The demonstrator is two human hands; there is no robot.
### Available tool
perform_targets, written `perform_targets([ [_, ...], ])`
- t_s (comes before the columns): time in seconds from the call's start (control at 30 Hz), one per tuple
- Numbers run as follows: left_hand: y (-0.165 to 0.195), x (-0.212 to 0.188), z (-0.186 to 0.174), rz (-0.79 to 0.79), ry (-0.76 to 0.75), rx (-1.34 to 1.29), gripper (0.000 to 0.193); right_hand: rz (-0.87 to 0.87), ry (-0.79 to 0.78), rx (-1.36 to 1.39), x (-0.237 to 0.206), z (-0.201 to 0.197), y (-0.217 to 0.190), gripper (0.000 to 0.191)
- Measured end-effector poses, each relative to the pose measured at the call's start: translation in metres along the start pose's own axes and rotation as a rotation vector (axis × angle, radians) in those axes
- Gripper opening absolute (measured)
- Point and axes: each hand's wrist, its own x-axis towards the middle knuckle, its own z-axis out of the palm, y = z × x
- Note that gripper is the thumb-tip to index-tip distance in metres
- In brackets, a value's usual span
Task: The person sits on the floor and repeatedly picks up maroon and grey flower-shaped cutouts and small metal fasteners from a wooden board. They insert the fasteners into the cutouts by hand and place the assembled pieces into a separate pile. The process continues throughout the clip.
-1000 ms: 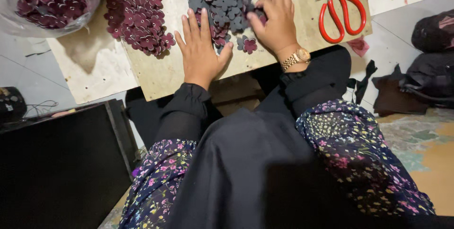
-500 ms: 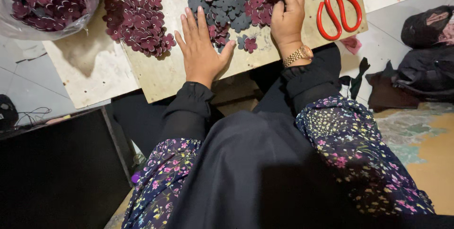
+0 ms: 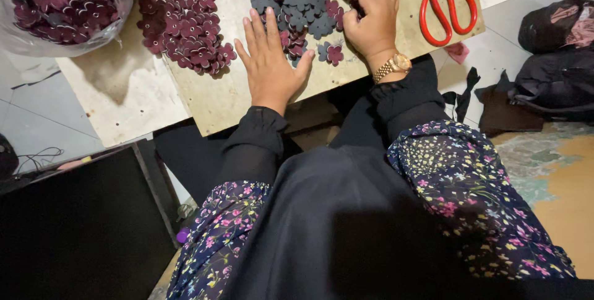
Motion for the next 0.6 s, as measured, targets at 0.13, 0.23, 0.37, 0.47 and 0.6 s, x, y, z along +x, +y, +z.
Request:
perform_targets([
  [0.13,0.002,0.001,0.004,0.013,0.016,-0.020,0.109,0.015,-0.041,0.029,0.002,-0.004,0.002,0.039],
  [0.23,0.003,0.001,0.007,0.024,0.023,-0.025,0.108,-0.056,-0.043,0.011,0.003,-0.009,-0.001,0.044],
  [0.37,0.002,0.000,0.009,0.055,0.044,-0.053,0.106,-0.114,-0.072,-0.031,0.006,-0.013,-0.006,0.045],
  [0.47,0.002,0.001,0.011,0.061,0.040,-0.031,0.105,-0.098,-0.097,-0.051,0.008,-0.014,-0.007,0.049],
  [0.6,0.004,0.003,0.012,0.053,0.028,-0.051,0.106,-0.067,-0.062,-0.070,0.010,-0.013,-0.007,0.053],
])
